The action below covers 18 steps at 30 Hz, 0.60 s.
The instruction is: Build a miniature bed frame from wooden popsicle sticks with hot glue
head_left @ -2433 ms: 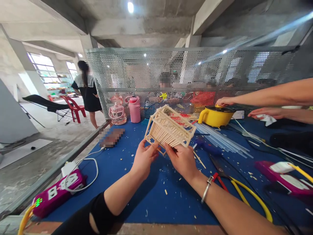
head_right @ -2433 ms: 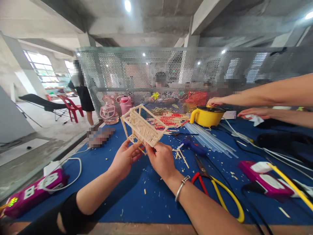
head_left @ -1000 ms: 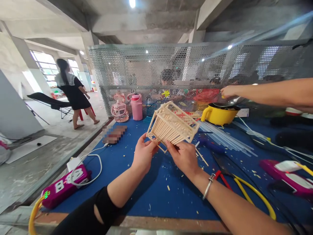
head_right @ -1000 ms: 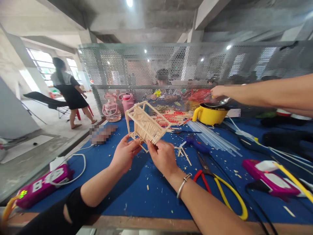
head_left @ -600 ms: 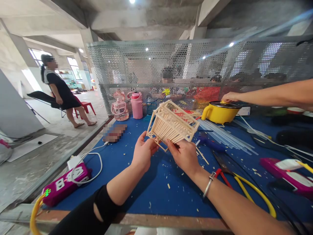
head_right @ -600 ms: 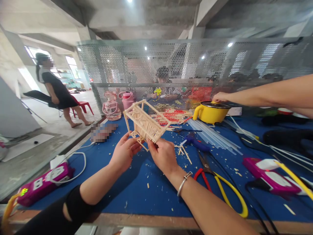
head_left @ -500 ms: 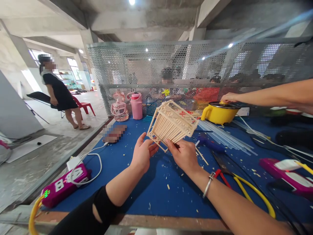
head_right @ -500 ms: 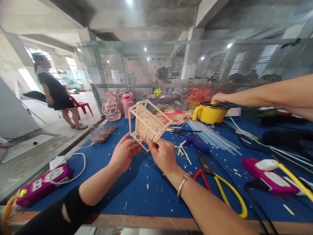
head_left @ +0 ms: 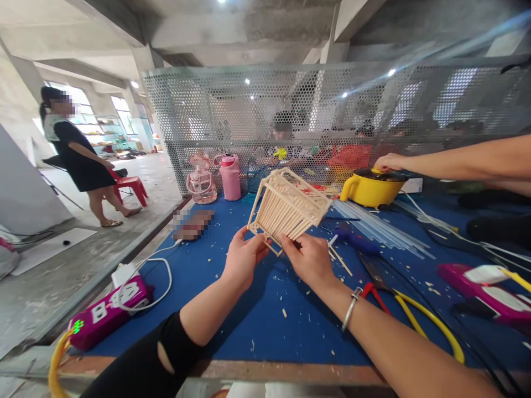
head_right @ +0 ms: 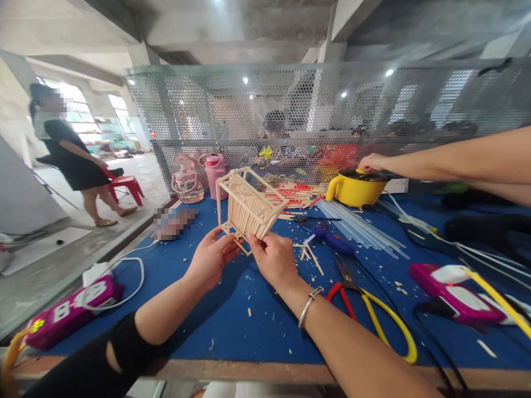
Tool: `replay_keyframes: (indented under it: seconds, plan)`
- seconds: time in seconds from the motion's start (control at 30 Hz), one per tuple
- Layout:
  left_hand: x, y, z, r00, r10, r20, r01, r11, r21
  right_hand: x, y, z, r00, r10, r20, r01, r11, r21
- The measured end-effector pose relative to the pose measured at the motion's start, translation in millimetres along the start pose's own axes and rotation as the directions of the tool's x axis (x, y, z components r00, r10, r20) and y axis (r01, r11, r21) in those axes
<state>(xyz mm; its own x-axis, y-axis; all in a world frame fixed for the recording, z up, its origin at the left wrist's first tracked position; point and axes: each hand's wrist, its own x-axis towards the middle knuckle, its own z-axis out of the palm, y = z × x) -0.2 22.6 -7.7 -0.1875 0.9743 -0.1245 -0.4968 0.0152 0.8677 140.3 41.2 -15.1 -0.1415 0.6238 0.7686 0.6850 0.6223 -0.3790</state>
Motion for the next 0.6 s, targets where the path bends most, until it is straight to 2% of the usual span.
replay_keyframes:
  seconds: [0.2, 0.6]
  plan:
    - [2.3, -0.5, -2.3, 1.000, 0.005, -0.007, -0.005, 0.999, 0.038, -2.4, -0.6, 1.4, 0.999, -0.041, 0.005, 0.041, 0.999, -0.032]
    - [2.5, 0.6, -4.1, 1.000, 0.012, 0.011, -0.012, 1.000, 0.020, -4.0, -1.4, 3.1, 0.999, 0.005, 0.051, -0.005, 1.000, -0.006]
